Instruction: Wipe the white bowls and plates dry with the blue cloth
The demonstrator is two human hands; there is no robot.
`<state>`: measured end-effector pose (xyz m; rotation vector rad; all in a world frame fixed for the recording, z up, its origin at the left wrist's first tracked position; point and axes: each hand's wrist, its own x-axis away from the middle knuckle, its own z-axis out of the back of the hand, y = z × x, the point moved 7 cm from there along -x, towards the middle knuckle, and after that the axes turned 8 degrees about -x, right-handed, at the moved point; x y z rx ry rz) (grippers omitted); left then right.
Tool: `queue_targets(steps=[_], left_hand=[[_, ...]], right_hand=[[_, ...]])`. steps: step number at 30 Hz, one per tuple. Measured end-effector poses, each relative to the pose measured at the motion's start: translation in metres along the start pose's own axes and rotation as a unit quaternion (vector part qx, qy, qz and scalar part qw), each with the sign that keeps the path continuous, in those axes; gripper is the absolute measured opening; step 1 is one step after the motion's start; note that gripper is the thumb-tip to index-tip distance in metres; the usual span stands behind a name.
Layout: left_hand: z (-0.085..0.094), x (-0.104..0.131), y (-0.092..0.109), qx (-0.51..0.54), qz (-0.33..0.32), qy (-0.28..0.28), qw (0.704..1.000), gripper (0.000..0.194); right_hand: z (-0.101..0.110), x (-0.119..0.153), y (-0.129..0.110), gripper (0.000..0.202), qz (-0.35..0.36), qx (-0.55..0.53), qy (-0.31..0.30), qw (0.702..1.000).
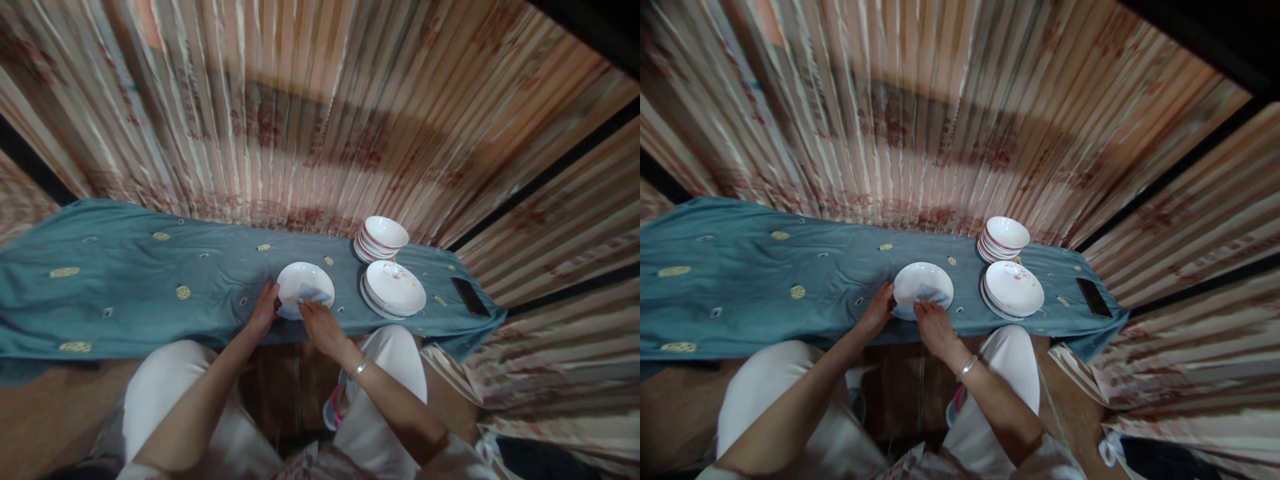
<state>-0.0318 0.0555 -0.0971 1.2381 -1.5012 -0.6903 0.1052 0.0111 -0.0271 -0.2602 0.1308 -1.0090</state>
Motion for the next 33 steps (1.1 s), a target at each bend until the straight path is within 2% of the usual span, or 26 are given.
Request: queue_targets(steps=[3,7,9,11,13,15,18,21,24,28,30,33], left_hand=[[0.003,0.006,0.000,-0.019,0.039,0.050,0.998,0.076],[0.003,0.010,0.007,-0.071,0.026,0.058,0.995,0.078],[0.006,0.012,0.014,-0.105,-0.001,0.066,0.992,0.081],[0.009,0.015,0.029,-0.149,-0.078,0.071,0.983,0.077],[0.004,0.021,0.047,-0.210,-0.174,0.055,0.960,0.063],[-0.008,0.027,0.058,-0.271,-0.241,0.010,0.932,0.042],[-0.025,0.031,0.063,-0.326,-0.277,-0.057,0.902,0.023],[-0.035,0.028,0.065,-0.363,-0.284,-0.078,0.884,0.019],[-0.038,0.022,0.068,-0.366,-0.266,-0.070,0.889,0.021],[-0.041,0.017,0.073,-0.296,-0.219,-0.055,0.928,0.020],[-0.042,0.018,0.076,-0.259,-0.202,-0.046,0.943,0.016],[-0.039,0.020,0.081,-0.249,-0.189,-0.029,0.949,0.010]], right_hand=[[0.002,0.004,0.001,0.036,-0.001,0.035,-0.007,0.999],[0.011,0.006,0.000,0.035,0.017,0.043,-0.013,0.999],[0.018,0.006,0.004,0.035,0.026,0.039,-0.011,0.999],[0.025,0.006,0.010,0.036,0.036,0.033,-0.008,0.999],[0.033,0.005,0.016,0.034,0.048,0.027,-0.007,0.998],[0.040,0.003,0.022,0.030,0.061,0.022,-0.010,0.998],[0.053,-0.002,0.029,0.025,0.086,0.008,-0.020,0.996],[0.067,-0.007,0.033,0.021,0.107,-0.008,-0.035,0.994],[0.083,-0.013,0.038,0.017,0.109,-0.030,-0.042,0.993],[0.102,-0.020,0.048,0.024,0.099,-0.118,-0.016,0.988],[0.112,-0.025,0.057,0.028,0.090,-0.200,0.030,0.975],[0.128,-0.030,0.078,0.029,0.059,-0.329,0.138,0.932]])
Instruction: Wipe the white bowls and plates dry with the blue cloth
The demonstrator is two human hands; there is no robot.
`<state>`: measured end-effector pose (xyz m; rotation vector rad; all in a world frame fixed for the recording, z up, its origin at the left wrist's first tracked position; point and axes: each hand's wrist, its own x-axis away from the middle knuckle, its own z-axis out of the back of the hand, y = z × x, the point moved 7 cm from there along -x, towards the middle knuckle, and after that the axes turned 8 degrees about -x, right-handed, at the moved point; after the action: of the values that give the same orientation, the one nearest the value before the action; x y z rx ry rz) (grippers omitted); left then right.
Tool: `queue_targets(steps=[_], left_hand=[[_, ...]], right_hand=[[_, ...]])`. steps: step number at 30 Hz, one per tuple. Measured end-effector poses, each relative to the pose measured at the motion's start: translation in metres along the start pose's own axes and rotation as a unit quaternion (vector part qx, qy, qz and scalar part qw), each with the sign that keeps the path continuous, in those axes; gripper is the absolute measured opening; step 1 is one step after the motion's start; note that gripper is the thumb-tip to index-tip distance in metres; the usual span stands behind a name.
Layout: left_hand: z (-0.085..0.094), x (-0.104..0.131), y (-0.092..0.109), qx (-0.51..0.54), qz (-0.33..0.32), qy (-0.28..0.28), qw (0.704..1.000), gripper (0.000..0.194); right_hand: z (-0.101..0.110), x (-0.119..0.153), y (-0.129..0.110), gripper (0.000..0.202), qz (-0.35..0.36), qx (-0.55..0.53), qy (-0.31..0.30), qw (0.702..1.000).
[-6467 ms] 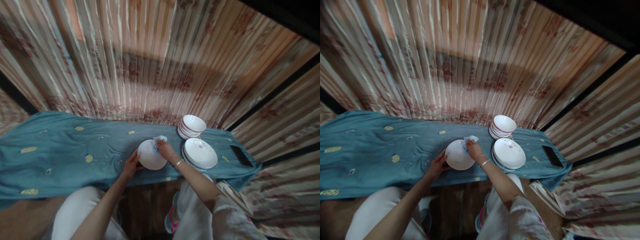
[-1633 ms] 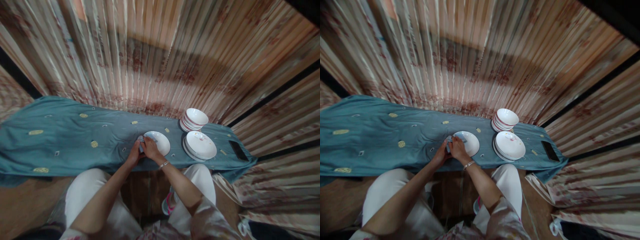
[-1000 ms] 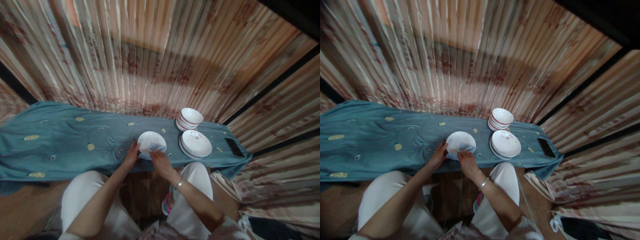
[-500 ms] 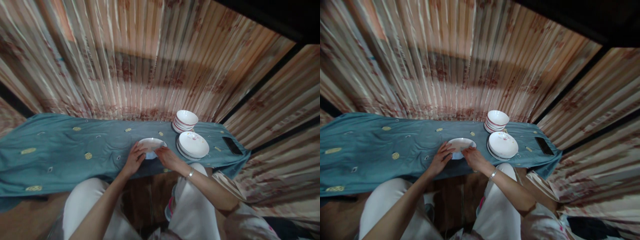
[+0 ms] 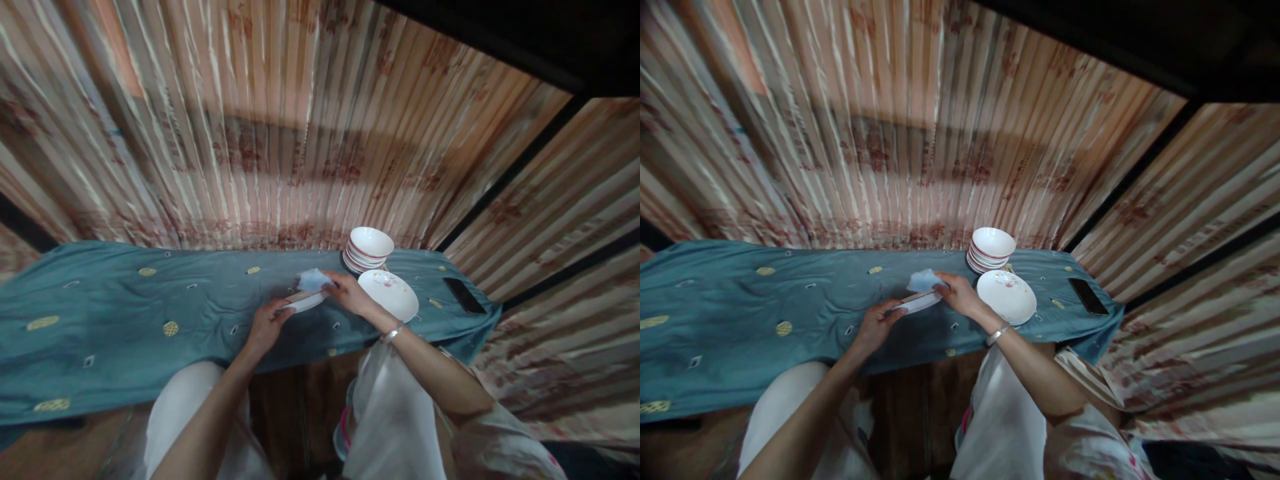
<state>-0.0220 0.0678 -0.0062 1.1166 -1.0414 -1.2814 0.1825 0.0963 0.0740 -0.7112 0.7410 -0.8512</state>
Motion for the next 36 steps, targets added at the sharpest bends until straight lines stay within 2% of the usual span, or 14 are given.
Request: queue_targets(steps=[3,6,9,11,14,16,20,22,24,28,33,36], left_hand=[[0.010,0.000,-0.002,0.036,0.019,0.026,0.999,0.009],[0.022,-0.001,-0.005,0.132,0.032,0.077,0.988,0.025],[0.026,0.000,-0.008,0.214,0.044,0.108,0.970,0.044],[0.023,0.000,-0.010,0.242,0.056,0.105,0.963,0.050],[0.018,0.001,-0.015,0.262,0.071,0.101,0.957,0.052],[0.017,0.000,-0.018,0.279,0.076,0.107,0.951,0.052],[0.015,-0.001,-0.021,0.321,0.063,0.116,0.938,0.046],[0.015,-0.003,-0.019,0.335,0.040,0.112,0.934,0.041],[0.015,-0.004,-0.018,0.337,0.018,0.105,0.935,0.035],[0.014,-0.005,-0.025,0.334,0.020,0.104,0.937,0.030],[0.012,-0.003,-0.034,0.324,0.025,0.107,0.940,0.024],[0.014,-0.003,-0.032,0.291,0.019,0.111,0.950,0.020]], right_hand=[[0.029,-0.005,0.011,0.038,-0.019,-0.105,0.126,0.986],[0.053,-0.006,0.014,0.047,-0.012,-0.155,0.197,0.968],[0.069,-0.008,0.009,0.043,0.013,-0.094,0.231,0.968],[0.070,-0.011,0.004,0.040,0.041,-0.029,0.239,0.970],[0.046,-0.018,-0.003,0.043,0.083,0.047,0.227,0.969],[0.013,-0.021,-0.006,0.047,0.092,0.092,0.195,0.972],[-0.069,-0.015,-0.020,0.054,0.146,0.169,0.102,0.969],[-0.095,-0.009,-0.032,0.064,0.177,0.192,0.101,0.960],[-0.104,-0.008,-0.040,0.061,0.170,0.188,0.130,0.959],[-0.101,-0.024,-0.048,0.048,0.113,0.209,0.188,0.953],[-0.118,-0.046,-0.052,0.031,0.114,0.302,0.139,0.936],[-0.117,-0.052,-0.053,0.023,0.117,0.312,0.121,0.935]])
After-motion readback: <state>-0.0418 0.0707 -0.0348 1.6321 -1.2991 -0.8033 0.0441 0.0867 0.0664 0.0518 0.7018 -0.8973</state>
